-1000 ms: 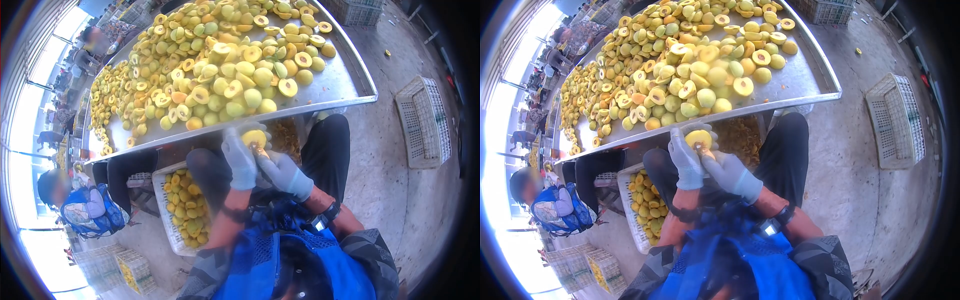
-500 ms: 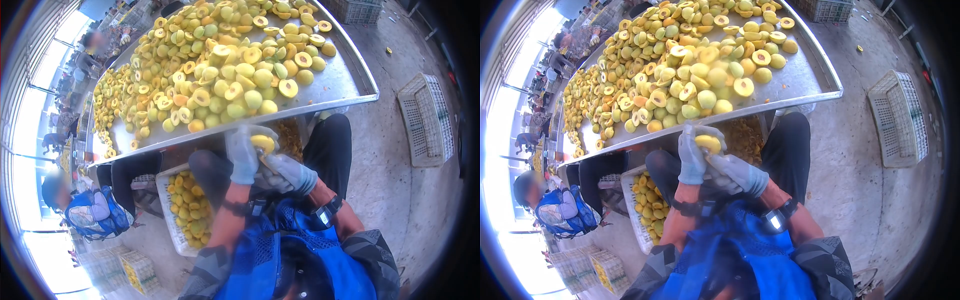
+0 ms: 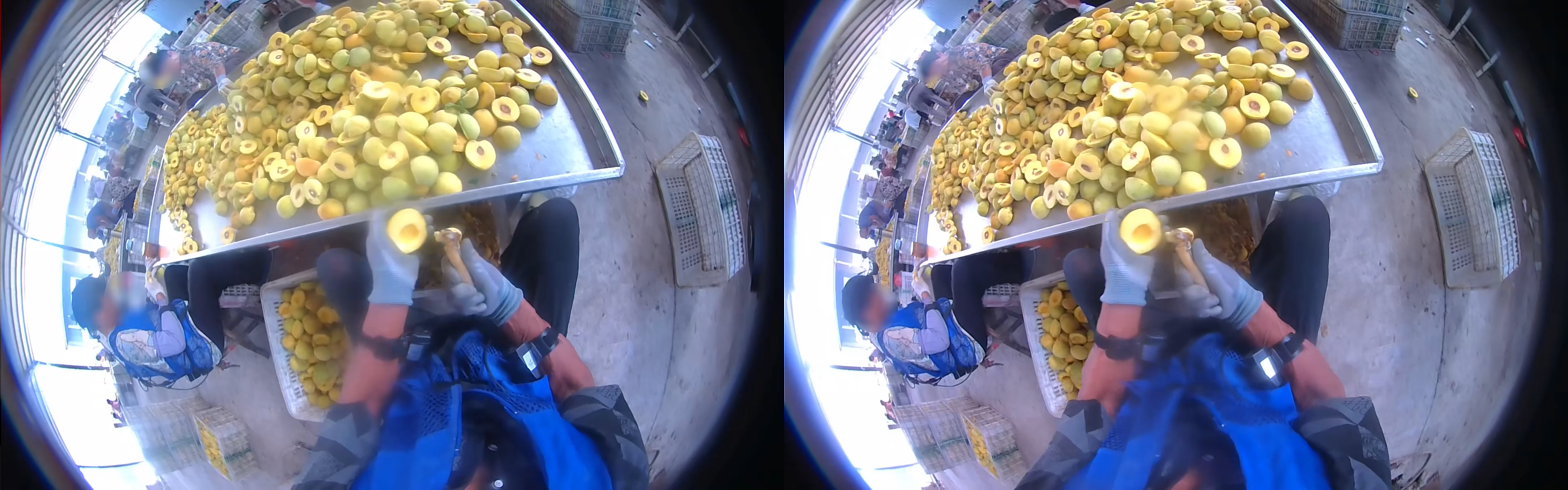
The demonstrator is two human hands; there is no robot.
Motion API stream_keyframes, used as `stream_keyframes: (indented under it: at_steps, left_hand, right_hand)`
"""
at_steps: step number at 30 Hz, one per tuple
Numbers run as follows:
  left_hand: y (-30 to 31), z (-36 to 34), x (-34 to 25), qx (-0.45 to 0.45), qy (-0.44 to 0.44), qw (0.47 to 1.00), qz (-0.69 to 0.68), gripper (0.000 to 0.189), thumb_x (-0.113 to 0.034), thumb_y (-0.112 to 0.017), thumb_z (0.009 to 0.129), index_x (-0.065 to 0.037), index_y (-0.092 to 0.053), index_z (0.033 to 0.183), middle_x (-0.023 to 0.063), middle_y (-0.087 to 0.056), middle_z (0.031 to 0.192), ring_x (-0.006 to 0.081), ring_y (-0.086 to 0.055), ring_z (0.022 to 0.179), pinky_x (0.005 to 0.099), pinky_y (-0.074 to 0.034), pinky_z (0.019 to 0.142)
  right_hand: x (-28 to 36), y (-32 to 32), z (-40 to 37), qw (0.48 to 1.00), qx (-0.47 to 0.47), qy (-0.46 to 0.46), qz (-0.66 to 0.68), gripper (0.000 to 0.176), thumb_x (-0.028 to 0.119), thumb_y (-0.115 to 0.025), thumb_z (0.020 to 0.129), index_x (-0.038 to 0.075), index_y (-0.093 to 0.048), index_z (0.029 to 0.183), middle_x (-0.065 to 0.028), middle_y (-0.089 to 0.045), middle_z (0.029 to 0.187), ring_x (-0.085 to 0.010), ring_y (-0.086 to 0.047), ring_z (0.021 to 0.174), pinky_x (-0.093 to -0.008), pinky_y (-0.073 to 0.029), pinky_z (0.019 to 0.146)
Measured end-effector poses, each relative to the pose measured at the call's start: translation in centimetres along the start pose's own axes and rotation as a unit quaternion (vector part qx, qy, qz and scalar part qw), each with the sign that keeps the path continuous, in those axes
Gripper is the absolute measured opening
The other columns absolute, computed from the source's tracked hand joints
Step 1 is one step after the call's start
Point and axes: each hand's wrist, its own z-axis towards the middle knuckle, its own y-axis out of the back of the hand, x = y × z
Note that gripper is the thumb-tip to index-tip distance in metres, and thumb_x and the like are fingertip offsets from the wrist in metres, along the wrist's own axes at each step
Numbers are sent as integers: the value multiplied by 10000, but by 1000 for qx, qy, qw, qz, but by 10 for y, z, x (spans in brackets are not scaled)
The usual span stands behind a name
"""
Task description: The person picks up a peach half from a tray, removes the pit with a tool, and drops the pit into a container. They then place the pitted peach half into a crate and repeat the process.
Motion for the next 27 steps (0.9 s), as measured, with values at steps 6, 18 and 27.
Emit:
stream_keyframes:
  at_steps: [6,18,27]
  left_hand:
    - [162,-8,8,-127,-144,897,398,231,-133,-600,959,9,-662,1130,136,-706,1008,231,-711,912,358,-614,776]
    - [136,8,-24,-82,-10,925,370,390,-222,-709,937,42,-683,1223,182,-726,1166,229,-698,1055,338,-538,933]
    - [2,99,50,32,-34,886,462,749,-370,-863,697,57,-596,1252,287,-670,1127,416,-658,1078,457,-535,906]
  right_hand:
    - [10,-7,2,971,-151,75,-171,598,653,-371,1046,110,-528,852,6,-437,576,-77,-331,371,-227,-269,327]
    - [2,2,32,941,-249,80,-214,530,574,-509,1033,73,-596,880,-31,-536,619,-119,-462,383,-264,-381,347]
    - [10,17,23,900,-286,133,-301,491,541,-529,1037,84,-641,897,-40,-573,645,-139,-494,441,-276,-360,392]
